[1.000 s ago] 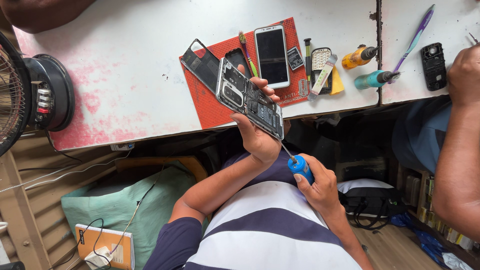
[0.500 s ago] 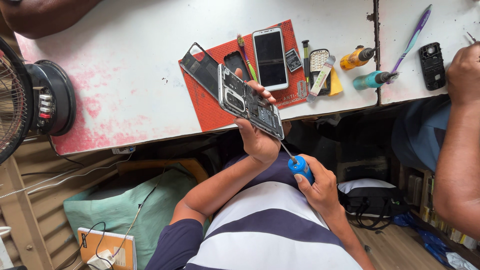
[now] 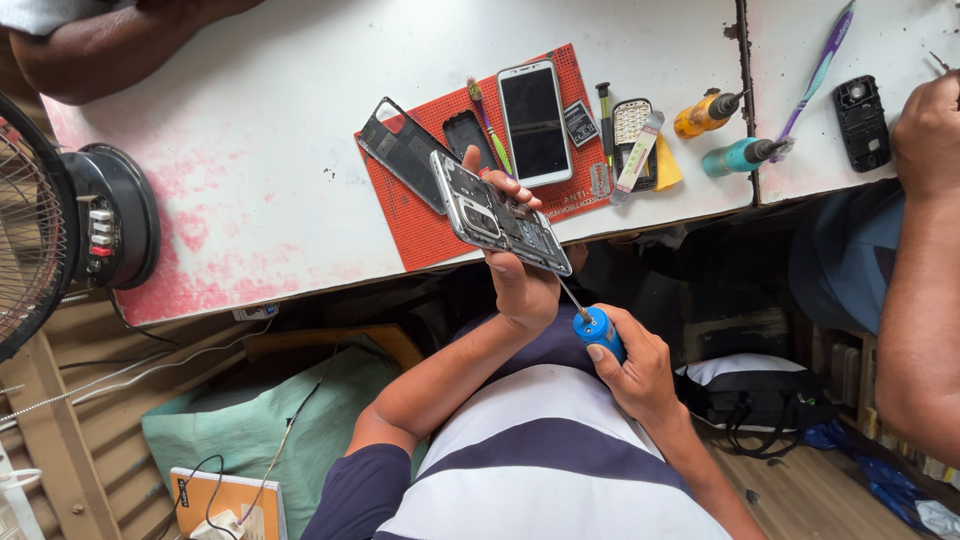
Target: The person uses a heat gun and a metal prying tool to separate the back cover of a white smartphone. They then use a screwdriver to remove screws from the internal frame and place the back cover on the table.
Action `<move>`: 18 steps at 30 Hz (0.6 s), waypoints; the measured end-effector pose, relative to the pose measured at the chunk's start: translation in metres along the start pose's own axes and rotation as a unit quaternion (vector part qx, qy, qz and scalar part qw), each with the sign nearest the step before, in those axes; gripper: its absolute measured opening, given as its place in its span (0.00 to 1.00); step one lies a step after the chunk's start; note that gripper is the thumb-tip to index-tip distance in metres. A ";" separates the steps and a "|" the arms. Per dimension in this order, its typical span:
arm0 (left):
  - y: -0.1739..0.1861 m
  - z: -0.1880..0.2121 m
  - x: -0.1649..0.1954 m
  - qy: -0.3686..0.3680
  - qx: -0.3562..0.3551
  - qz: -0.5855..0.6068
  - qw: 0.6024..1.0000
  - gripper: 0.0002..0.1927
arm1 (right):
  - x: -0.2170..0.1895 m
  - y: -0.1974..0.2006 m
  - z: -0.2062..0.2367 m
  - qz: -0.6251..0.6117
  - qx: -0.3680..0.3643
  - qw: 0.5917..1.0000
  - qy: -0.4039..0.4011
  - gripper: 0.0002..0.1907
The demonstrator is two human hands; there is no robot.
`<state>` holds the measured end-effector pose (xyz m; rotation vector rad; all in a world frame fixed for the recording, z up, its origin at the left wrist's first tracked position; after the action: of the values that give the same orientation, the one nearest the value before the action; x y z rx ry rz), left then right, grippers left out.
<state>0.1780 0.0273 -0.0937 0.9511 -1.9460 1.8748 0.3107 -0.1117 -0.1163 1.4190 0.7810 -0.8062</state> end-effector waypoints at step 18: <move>0.027 0.022 -0.010 0.067 -0.086 0.049 0.993 0.42 | -0.015 0.003 -0.007 -0.052 0.001 0.998 0.028 0.25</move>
<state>0.1736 0.0075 -0.1236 0.6730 -2.0665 1.7374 0.3051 -0.1040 -0.1019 1.4172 0.9039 -0.8508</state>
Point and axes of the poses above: each hand's wrist, its own z-axis away from the middle knuckle, its own y-axis out of the back of the hand, x = y × z, the point moved 4 cm from there along -z, towards the middle knuckle, and after that the axes turned 7 degrees about z, right-handed, at the moved point
